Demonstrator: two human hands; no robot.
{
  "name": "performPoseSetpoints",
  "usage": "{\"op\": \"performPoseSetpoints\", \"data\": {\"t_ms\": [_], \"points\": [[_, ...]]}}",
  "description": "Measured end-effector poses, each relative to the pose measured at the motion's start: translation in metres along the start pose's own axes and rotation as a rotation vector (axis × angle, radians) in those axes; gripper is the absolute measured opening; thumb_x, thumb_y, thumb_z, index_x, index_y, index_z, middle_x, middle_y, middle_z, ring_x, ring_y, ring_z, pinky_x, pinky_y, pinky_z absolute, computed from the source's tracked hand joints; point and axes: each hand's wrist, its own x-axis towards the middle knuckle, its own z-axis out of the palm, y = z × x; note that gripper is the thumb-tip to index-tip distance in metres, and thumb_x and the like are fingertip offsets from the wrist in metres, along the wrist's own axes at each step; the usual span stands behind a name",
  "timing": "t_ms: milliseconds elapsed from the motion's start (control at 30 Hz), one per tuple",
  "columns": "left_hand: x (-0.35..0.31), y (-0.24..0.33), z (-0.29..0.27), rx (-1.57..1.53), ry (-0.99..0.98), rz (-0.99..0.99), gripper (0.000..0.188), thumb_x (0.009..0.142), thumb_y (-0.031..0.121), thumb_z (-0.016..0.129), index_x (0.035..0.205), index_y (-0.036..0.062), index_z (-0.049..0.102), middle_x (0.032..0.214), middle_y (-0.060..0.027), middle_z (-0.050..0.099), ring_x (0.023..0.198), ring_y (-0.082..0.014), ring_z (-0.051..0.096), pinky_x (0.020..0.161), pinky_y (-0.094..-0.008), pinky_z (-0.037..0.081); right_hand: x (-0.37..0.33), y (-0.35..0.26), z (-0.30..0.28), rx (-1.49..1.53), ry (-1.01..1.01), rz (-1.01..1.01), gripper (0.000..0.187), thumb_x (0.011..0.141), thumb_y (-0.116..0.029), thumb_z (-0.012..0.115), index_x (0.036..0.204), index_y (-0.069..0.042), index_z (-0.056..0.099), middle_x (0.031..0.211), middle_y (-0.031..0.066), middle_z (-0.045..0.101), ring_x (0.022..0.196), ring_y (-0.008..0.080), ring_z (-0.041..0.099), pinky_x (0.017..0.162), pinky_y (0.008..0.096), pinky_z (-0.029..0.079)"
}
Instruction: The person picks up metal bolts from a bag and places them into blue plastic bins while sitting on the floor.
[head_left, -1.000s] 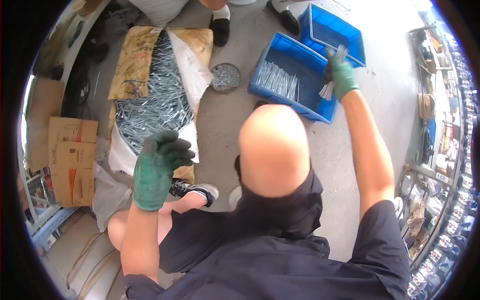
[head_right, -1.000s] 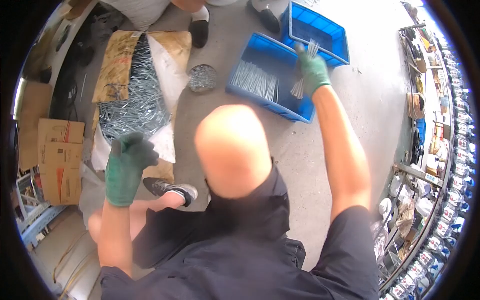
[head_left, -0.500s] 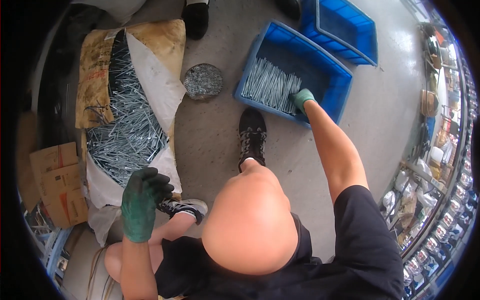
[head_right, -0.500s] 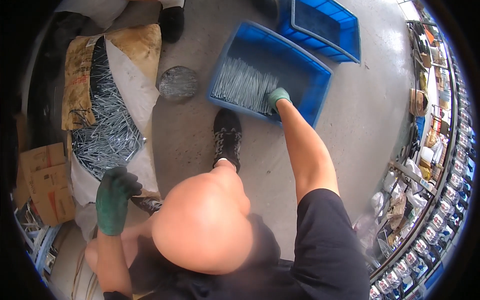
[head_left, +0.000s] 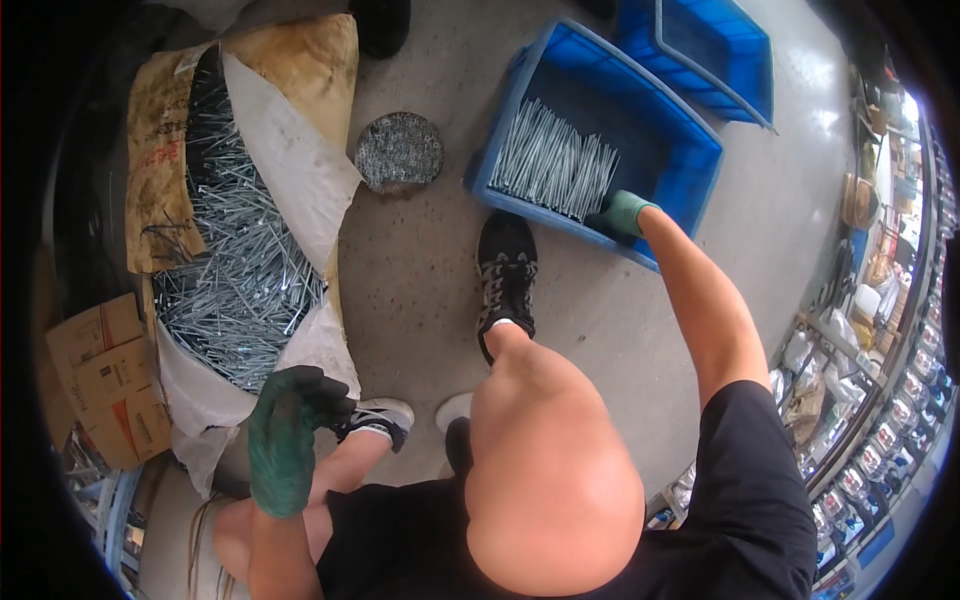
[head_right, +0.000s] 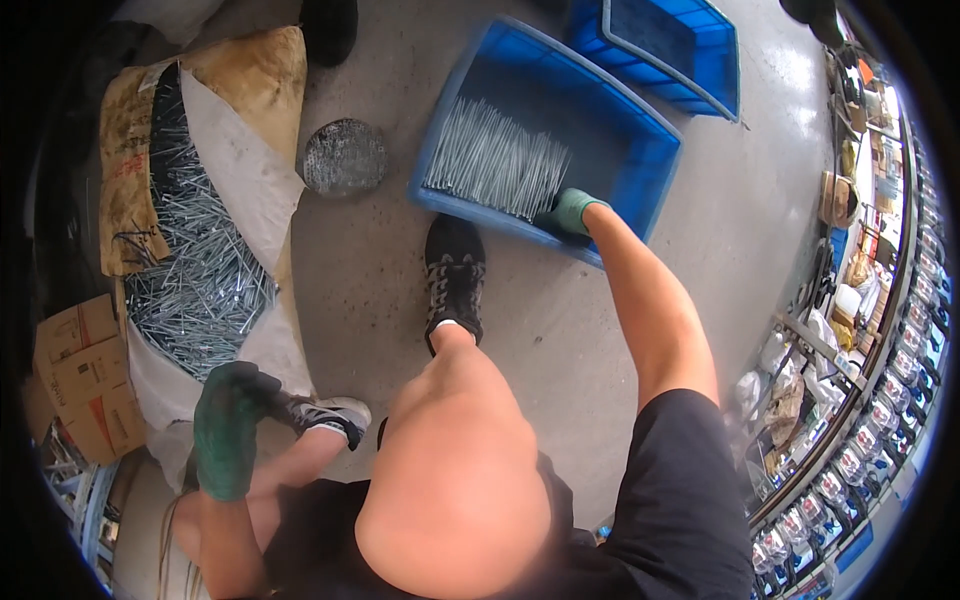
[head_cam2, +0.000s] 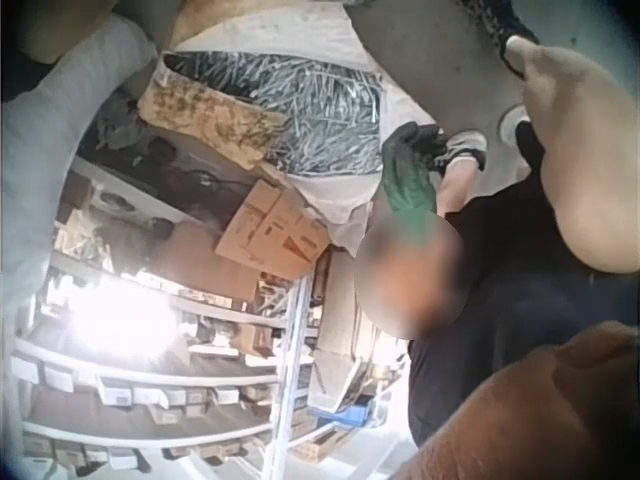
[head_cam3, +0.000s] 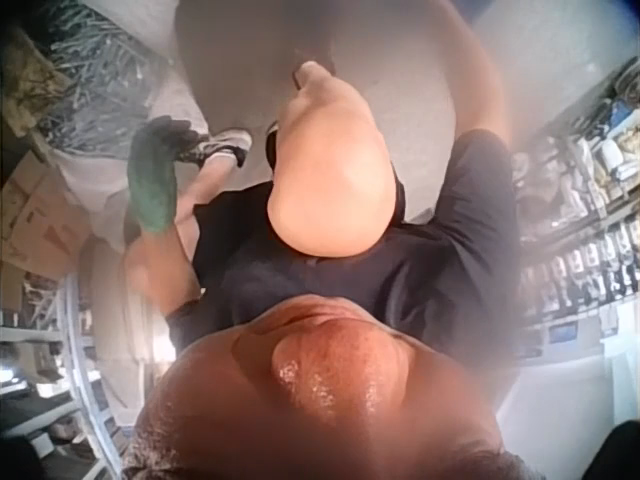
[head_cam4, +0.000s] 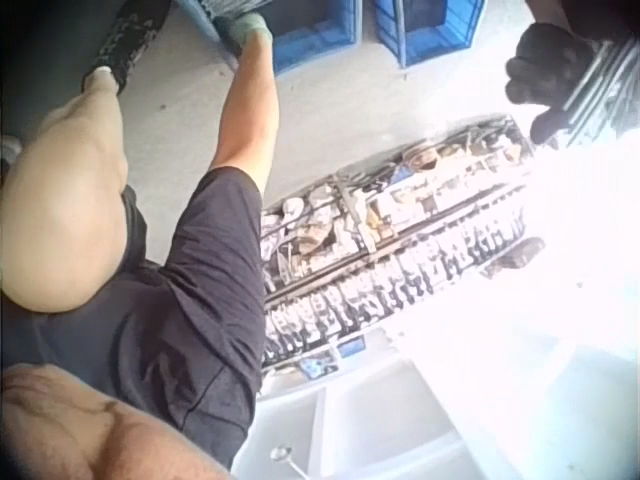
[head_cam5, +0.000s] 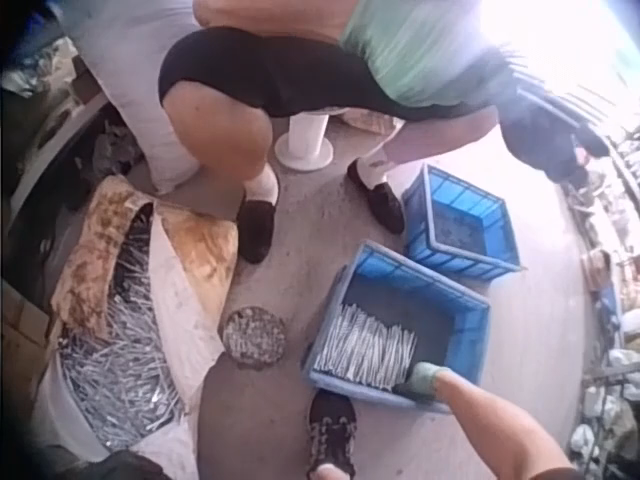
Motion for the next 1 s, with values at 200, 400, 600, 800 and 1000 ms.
{"op": "performPoseSetpoints", "data": {"t_ms": [200, 400, 600, 800, 1000], "points": [[-0.001, 0.004, -0.003, -0.021, 0.034, -0.021, 0.043, 0.107, 0.038, 0.049, 0.123, -0.0018, 0.057, 0.105, -0.0159, 0.07, 0.088, -0.0262, 0.071, 0.08, -0.0362, 0.057, -0.013, -0.006, -0.01, 0.048, 0.21, -0.088, 0.033, 0.092, -0.029, 0.069, 0.116, -0.007, 0.075, 0.112, 0.0224, 0.072, 0.101, 0.0392, 0.068, 0.092, 0.0425, 0.052], [0.0, 0.003, 0.001, -0.066, 0.005, -0.041, 0.045, 0.107, 0.04, 0.05, 0.122, -0.0018, 0.057, 0.104, -0.0152, 0.071, 0.087, -0.0252, 0.071, 0.078, -0.0358, 0.057, 0.008, -0.017, -0.004, 0.174, 0.564, -0.571, 0.026, 0.086, -0.005, 0.066, 0.111, -0.009, 0.074, 0.105, 0.0198, 0.071, 0.099, 0.0389, 0.067, 0.088, 0.043, 0.053], [0.002, 0.002, 0.002, -0.04, 0.0, -0.031, 0.045, 0.107, 0.041, 0.051, 0.122, -0.0009, 0.058, 0.104, -0.014, 0.071, 0.086, -0.0235, 0.072, 0.076, -0.0345, 0.057, 0.022, -0.037, 0.002, 0.164, 0.567, -0.616, 0.025, 0.086, -0.007, 0.068, 0.11, -0.009, 0.075, 0.109, 0.0185, 0.07, 0.099, 0.0371, 0.068, 0.088, 0.0425, 0.053], [0.003, -0.002, 0.002, -0.05, -0.011, -0.042, 0.045, 0.107, 0.041, 0.051, 0.122, -0.0006, 0.058, 0.103, -0.014, 0.071, 0.085, -0.0233, 0.071, 0.075, -0.0344, 0.057, 0.01, -0.043, 0.009, -0.052, 0.338, -0.601, 0.024, 0.09, -0.013, 0.066, 0.112, -0.01, 0.075, 0.111, 0.0169, 0.072, 0.103, 0.0347, 0.069, 0.093, 0.0399, 0.053], [0.002, 0.002, 0.003, -0.034, 0.005, -0.043, 0.044, 0.107, 0.04, 0.051, 0.122, -0.001, 0.057, 0.103, -0.0144, 0.071, 0.085, -0.0238, 0.071, 0.075, -0.0346, 0.056, 0.01, -0.033, -0.001, 0.284, 0.337, -0.557, 0.035, 0.089, -0.003, 0.064, 0.123, -0.01, 0.071, 0.117, 0.017, 0.072, 0.108, 0.0303, 0.07, 0.095, 0.0365, 0.053]]}}
